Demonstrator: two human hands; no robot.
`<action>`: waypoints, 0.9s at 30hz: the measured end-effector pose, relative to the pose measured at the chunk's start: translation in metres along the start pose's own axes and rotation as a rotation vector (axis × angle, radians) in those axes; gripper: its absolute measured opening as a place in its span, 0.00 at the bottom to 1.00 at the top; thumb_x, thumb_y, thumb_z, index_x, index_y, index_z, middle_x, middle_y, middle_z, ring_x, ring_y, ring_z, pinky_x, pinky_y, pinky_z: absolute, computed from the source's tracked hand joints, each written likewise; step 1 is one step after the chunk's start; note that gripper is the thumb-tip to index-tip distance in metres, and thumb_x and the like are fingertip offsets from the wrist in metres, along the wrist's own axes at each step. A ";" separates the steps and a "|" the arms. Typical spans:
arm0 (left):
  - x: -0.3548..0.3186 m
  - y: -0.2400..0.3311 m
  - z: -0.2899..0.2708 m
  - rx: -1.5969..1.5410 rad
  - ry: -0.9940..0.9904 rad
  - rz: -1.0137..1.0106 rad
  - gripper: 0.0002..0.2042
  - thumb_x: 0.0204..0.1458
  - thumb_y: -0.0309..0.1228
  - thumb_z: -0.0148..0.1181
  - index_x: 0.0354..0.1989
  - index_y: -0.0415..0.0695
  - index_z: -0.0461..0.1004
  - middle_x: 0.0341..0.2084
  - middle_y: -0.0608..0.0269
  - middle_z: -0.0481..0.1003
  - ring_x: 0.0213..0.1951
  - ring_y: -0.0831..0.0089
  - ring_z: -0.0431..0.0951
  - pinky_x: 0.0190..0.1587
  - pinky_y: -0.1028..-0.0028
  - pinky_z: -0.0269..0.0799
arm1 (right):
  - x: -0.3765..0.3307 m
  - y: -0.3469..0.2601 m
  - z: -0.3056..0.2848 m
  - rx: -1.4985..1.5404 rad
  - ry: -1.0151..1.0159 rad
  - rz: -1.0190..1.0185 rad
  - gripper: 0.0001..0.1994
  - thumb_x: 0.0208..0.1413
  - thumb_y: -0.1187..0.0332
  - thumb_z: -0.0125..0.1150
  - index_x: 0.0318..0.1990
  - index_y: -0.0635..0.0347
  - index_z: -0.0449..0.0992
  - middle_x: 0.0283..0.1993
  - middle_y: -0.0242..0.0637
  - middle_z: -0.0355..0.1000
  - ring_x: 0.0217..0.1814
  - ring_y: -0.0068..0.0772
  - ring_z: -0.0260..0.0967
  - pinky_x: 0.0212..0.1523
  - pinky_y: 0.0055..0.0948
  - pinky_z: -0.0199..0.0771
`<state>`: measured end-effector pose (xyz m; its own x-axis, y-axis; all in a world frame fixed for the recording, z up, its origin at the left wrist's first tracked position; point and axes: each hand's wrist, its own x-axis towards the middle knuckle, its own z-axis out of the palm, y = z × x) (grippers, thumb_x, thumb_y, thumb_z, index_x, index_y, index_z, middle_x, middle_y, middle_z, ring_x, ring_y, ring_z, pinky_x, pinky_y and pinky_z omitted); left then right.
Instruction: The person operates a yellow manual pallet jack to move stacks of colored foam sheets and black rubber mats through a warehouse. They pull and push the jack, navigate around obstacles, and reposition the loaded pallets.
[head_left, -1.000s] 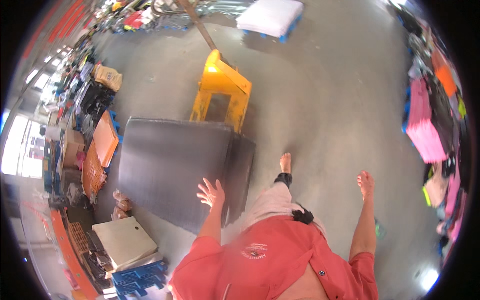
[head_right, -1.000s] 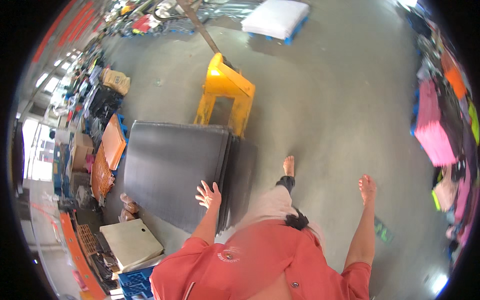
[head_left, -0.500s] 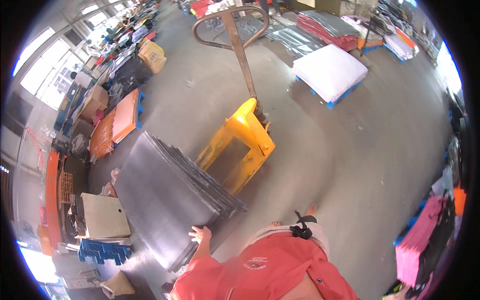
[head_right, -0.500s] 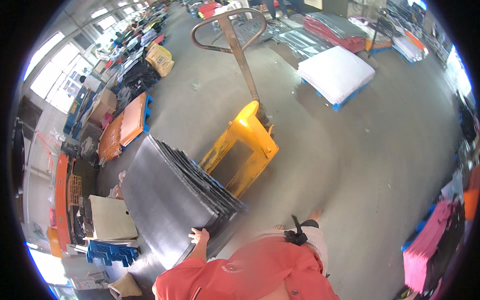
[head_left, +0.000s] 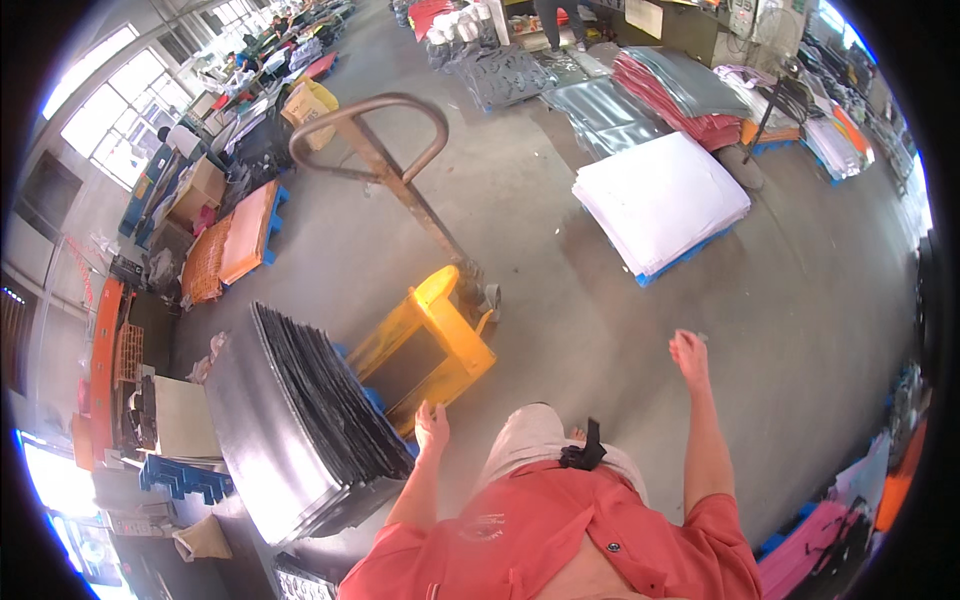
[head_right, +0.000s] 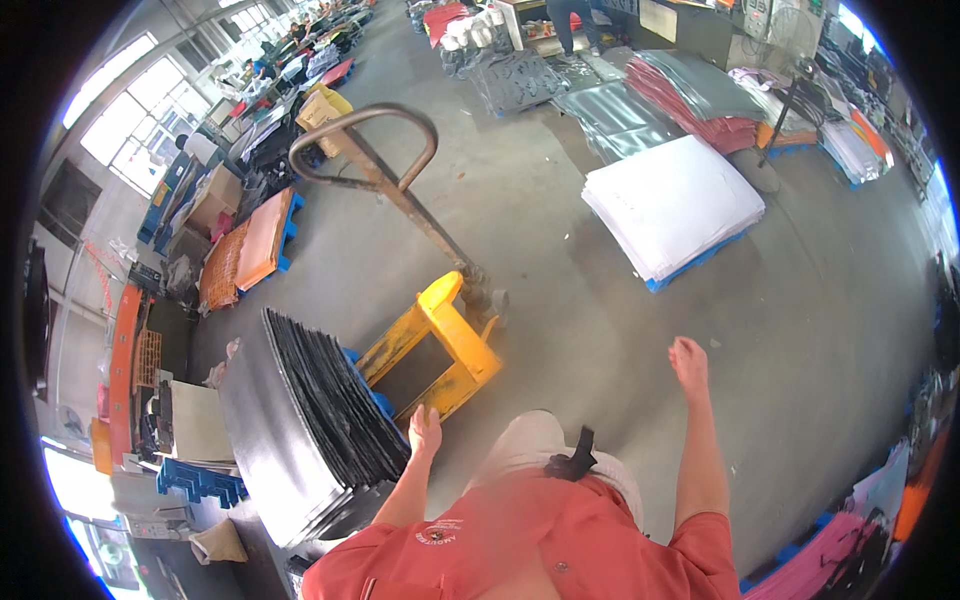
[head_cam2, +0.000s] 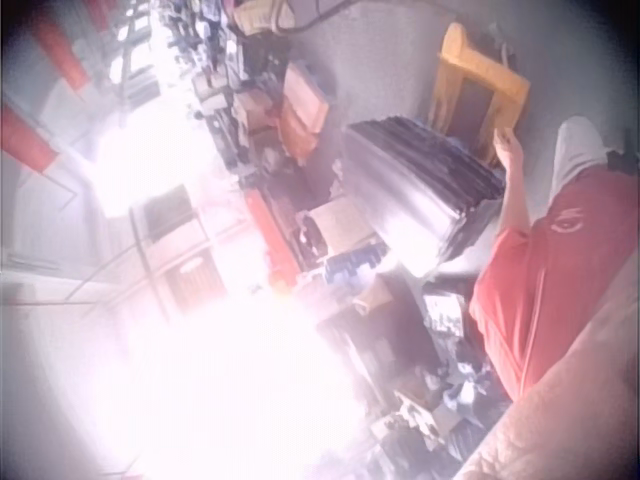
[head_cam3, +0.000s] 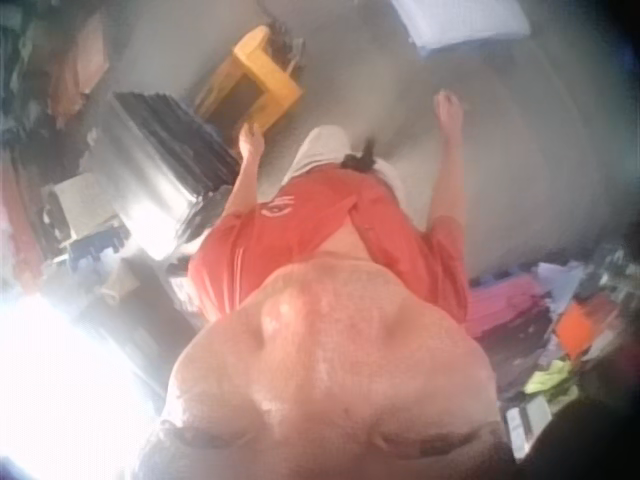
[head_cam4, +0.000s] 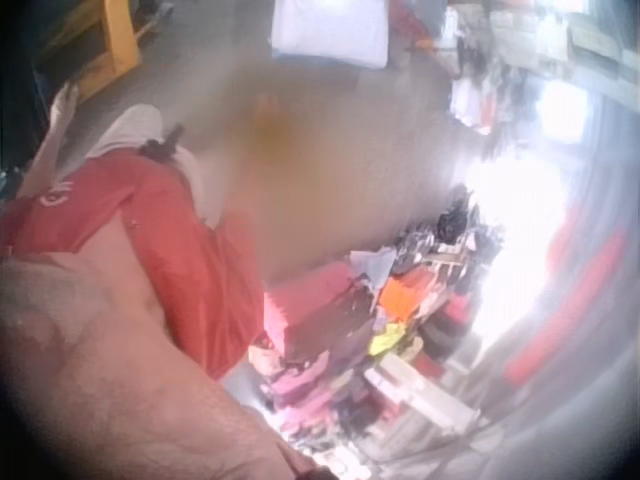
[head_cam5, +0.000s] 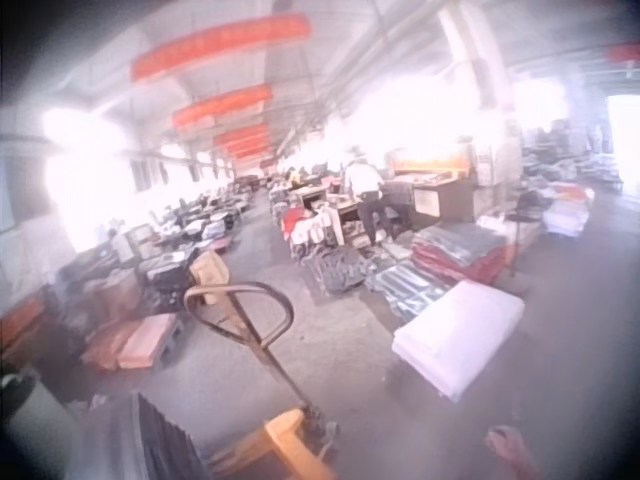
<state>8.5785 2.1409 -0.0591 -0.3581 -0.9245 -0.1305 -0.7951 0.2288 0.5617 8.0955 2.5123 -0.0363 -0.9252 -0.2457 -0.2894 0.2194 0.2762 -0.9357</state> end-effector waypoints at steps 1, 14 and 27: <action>0.022 0.030 0.001 -0.059 0.048 0.043 0.28 0.63 0.46 0.52 0.60 0.32 0.68 0.58 0.38 0.71 0.59 0.42 0.69 0.64 0.57 0.64 | 0.024 -0.032 0.016 0.111 -0.088 -0.048 0.11 0.64 0.66 0.58 0.45 0.62 0.79 0.32 0.32 0.77 0.32 0.18 0.72 0.31 0.18 0.70; 0.301 0.434 -0.089 -0.898 0.499 0.396 0.28 0.70 0.46 0.41 0.67 0.33 0.62 0.61 0.49 0.70 0.65 0.60 0.67 0.65 0.66 0.63 | 0.175 0.084 -0.024 -1.060 -0.523 0.170 0.12 0.54 0.63 0.54 0.26 0.62 0.77 0.22 0.43 0.75 0.26 0.38 0.75 0.30 0.39 0.74; 0.341 0.533 -0.100 -1.045 0.893 0.143 0.05 0.66 0.29 0.53 0.37 0.42 0.69 0.14 0.70 0.63 0.15 0.81 0.62 0.20 0.78 0.60 | 0.463 0.081 0.015 -0.795 -0.738 0.148 0.13 0.51 0.61 0.57 0.28 0.62 0.80 0.25 0.46 0.76 0.25 0.41 0.73 0.30 0.44 0.72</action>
<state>8.0813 1.9176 0.2778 0.3427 -0.8834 0.3195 0.0965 0.3714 0.9235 7.6897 2.4068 -0.2492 -0.4347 -0.5836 -0.6859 -0.1951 0.8046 -0.5609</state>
